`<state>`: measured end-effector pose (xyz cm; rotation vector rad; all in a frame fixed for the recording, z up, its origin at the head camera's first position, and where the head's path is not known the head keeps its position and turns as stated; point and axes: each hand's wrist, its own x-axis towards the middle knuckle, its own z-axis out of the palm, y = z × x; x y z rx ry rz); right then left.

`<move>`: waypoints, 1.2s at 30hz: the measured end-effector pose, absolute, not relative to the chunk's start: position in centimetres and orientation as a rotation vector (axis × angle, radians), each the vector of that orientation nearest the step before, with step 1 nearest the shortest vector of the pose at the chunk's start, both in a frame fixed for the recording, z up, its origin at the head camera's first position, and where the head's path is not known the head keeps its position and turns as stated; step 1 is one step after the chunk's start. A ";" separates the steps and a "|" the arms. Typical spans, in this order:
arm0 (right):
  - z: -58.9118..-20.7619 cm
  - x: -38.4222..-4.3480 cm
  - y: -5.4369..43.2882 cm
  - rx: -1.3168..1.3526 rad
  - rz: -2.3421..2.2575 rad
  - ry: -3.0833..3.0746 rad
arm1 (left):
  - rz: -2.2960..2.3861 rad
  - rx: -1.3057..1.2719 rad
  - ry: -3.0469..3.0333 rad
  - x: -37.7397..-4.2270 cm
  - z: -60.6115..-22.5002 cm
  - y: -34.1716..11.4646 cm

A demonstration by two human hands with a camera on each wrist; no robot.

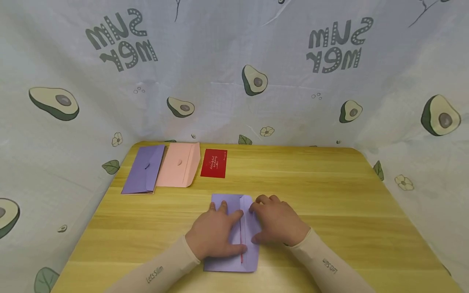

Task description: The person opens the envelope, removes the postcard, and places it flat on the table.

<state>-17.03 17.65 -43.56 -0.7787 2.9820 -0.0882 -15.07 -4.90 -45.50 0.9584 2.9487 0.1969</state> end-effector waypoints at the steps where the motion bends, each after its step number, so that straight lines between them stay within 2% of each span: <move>1: -43.5 -17.0 17.7 -0.788 -0.092 2.982 | 0.210 0.960 2.943 -15.1 -45.4 -4.9; 13: -44.2 -17.0 17.3 -0.930 -0.221 3.138 | 0.302 1.063 2.968 -15.6 -45.7 -5.3; 36: -45.6 -16.4 16.3 -0.855 -0.056 3.235 | 0.310 1.058 2.986 -15.4 -45.7 -5.3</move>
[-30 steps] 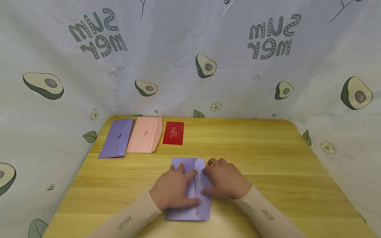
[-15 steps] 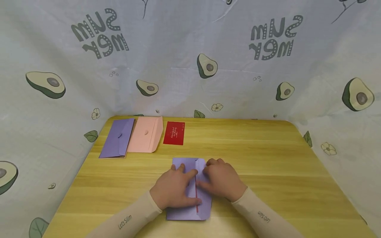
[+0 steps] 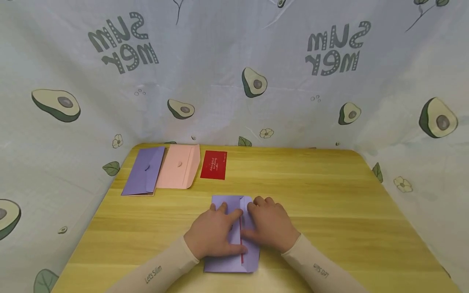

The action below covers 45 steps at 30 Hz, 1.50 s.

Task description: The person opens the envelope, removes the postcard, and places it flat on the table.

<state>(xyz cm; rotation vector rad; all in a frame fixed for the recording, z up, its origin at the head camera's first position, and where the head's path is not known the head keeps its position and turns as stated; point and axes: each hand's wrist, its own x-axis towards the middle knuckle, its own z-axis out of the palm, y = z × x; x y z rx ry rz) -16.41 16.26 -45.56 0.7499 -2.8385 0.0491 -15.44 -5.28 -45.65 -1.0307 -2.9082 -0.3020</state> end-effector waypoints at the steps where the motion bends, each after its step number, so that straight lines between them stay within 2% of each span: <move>1: -45.5 -16.4 16.3 0.747 0.048 -2.838 | -0.301 -1.030 -2.902 -15.5 -45.7 -5.3; 45: -44.3 -17.8 17.7 0.707 0.433 -3.070 | -0.290 -1.005 -2.990 -15.4 -45.7 -5.0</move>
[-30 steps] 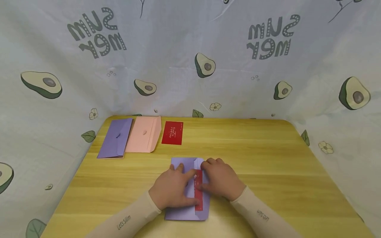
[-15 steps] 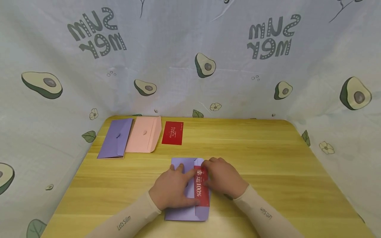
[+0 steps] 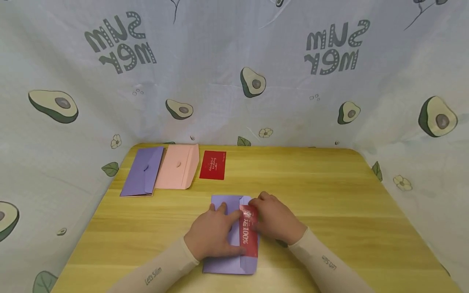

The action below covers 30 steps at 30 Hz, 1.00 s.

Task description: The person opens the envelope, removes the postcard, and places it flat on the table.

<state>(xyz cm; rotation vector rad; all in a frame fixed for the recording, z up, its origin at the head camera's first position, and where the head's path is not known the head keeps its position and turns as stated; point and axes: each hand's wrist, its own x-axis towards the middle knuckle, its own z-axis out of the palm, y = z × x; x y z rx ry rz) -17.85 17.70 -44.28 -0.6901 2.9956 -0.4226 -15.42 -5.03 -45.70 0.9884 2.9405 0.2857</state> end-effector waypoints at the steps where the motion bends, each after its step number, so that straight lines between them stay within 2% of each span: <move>1: -44.3 -17.8 17.7 -0.687 -0.430 2.992 | 0.292 0.975 2.930 -15.4 -45.7 -5.0; 17: -43.2 -18.3 20.3 -0.510 -0.648 2.789 | 0.278 0.964 2.949 -15.1 -46.2 -4.6; 30: -40.7 -20.4 25.0 -0.548 -1.001 2.547 | 0.276 0.950 2.946 -15.4 -45.5 -4.9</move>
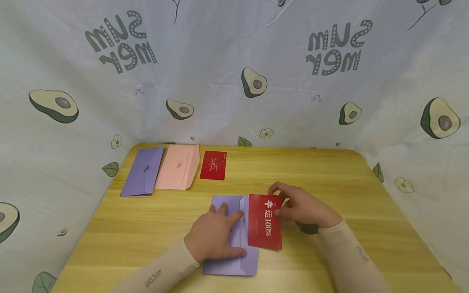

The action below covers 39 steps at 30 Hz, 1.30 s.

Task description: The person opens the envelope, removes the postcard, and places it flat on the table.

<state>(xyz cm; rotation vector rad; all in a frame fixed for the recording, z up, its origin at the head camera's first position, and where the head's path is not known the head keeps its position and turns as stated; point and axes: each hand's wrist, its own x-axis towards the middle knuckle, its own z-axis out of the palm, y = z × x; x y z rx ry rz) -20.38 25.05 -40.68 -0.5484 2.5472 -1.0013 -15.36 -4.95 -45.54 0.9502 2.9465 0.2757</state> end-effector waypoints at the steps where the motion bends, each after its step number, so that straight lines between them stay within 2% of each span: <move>1: -40.5 -20.5 25.4 -0.534 -1.031 2.541 | 0.268 0.956 2.952 -15.4 -45.6 -5.0; 6: -40.5 -21.5 26.7 -0.440 -1.060 2.604 | 0.235 0.975 2.965 -15.4 -45.6 -5.1; 15: -41.4 -23.1 26.8 -0.334 -0.843 2.731 | 0.267 0.942 2.966 -15.9 -45.6 -5.5; 39: -43.6 -22.5 25.9 -0.288 -0.552 2.835 | 0.223 0.980 2.974 -15.6 -46.0 -4.9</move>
